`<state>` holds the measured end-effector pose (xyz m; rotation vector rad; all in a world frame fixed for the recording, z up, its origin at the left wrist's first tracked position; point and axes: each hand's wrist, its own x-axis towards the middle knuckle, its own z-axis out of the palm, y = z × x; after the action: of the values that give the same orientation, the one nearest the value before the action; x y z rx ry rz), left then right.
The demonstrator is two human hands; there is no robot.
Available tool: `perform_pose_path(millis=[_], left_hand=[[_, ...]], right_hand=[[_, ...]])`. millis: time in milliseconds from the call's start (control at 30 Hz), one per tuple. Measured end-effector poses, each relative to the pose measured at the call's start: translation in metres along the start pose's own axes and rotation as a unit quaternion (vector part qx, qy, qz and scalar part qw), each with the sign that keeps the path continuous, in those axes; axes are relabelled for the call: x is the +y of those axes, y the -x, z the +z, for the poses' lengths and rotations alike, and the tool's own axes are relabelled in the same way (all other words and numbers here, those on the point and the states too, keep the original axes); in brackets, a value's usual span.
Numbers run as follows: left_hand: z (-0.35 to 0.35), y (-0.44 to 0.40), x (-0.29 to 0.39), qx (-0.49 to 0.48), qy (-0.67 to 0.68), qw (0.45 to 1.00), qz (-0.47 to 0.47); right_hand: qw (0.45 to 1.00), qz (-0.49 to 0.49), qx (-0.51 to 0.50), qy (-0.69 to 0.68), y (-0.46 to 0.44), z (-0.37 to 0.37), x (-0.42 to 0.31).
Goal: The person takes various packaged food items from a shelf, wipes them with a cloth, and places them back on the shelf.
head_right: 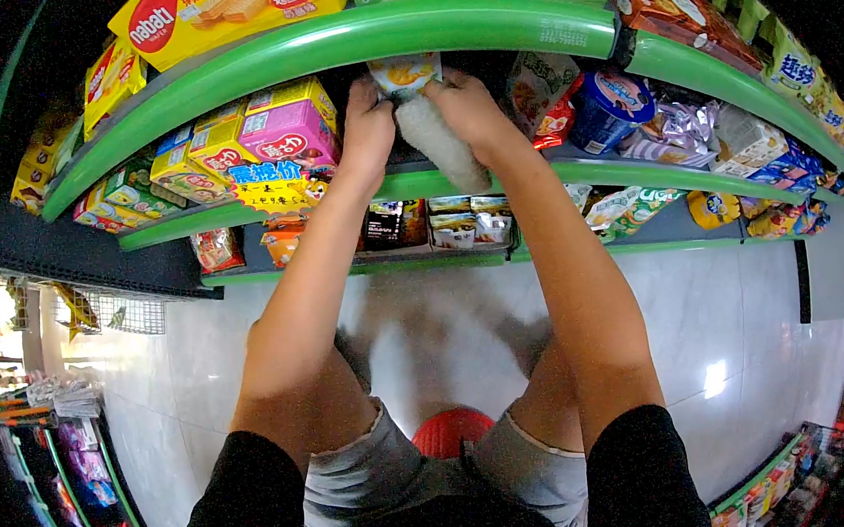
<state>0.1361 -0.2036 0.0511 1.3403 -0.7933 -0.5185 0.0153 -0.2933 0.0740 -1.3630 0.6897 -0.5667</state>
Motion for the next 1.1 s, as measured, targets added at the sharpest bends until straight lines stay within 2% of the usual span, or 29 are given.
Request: perform_pose_path(millis=[133,333,367,467,567,633,667,733,767,800,867,900,933,1000,1033,1067,1100], left_hand=[[0.008,-0.003,-0.002,0.027,0.004,1.0,0.007],[0.012,-0.004,-0.002,0.03,0.036,0.999,0.018],[0.012,-0.002,-0.001,0.036,0.031,0.999,-0.01],[0.005,-0.012,-0.022,0.01,0.002,1.0,0.016],[0.001,-0.003,-0.01,0.006,-0.048,0.999,-0.015],[0.0,0.006,0.0,0.012,-0.047,0.998,-0.027],[-0.001,0.012,0.004,0.016,-0.045,0.998,-0.04],[-0.003,0.026,0.001,0.014,-0.093,0.996,-0.004],[-0.005,0.034,0.0,0.011,-0.141,0.99,0.031],[-0.009,0.045,0.01,0.012,-0.141,0.989,0.032],[-0.02,0.076,0.039,-0.045,-0.176,0.981,0.075],[-0.024,0.09,0.043,0.001,-0.162,0.977,0.137],[-0.034,0.099,0.049,-0.002,-0.161,0.977,0.137],[-0.055,0.114,0.066,-0.06,-0.164,0.968,0.179],[-0.05,0.124,0.081,-0.051,-0.104,0.979,0.17],[-0.055,0.131,0.081,-0.049,-0.1,0.979,0.169],[-0.063,0.138,0.081,-0.109,-0.126,0.974,0.154]], right_hand=[[0.999,-0.006,0.011,0.035,-0.006,-0.002,0.003],[1.0,-0.013,0.012,-0.026,-0.002,-0.001,0.003],[0.999,-0.016,0.023,-0.014,-0.006,-0.001,0.006],[0.999,-0.028,0.013,0.008,0.001,-0.002,0.001],[0.997,-0.02,0.056,0.054,0.007,-0.002,-0.003],[0.987,-0.055,0.041,0.146,0.027,-0.003,-0.022],[0.987,-0.056,0.041,0.146,0.029,-0.005,-0.019],[0.945,-0.156,0.163,0.236,0.033,-0.007,-0.011],[0.936,-0.203,0.168,0.232,0.038,-0.011,-0.007],[0.936,-0.205,0.167,0.231,0.047,-0.013,-0.01],[0.956,-0.227,0.096,0.161,0.072,-0.018,-0.021],[0.961,-0.232,0.038,0.148,0.087,-0.024,-0.028],[0.96,-0.232,0.042,0.148,0.106,-0.032,-0.033],[0.96,-0.145,-0.078,0.226,0.138,-0.049,-0.038],[0.96,-0.144,-0.08,0.227,0.148,-0.058,-0.035],[0.944,-0.069,-0.12,0.3,0.157,-0.07,-0.034],[0.916,0.008,-0.157,0.37,0.165,-0.083,-0.035]])
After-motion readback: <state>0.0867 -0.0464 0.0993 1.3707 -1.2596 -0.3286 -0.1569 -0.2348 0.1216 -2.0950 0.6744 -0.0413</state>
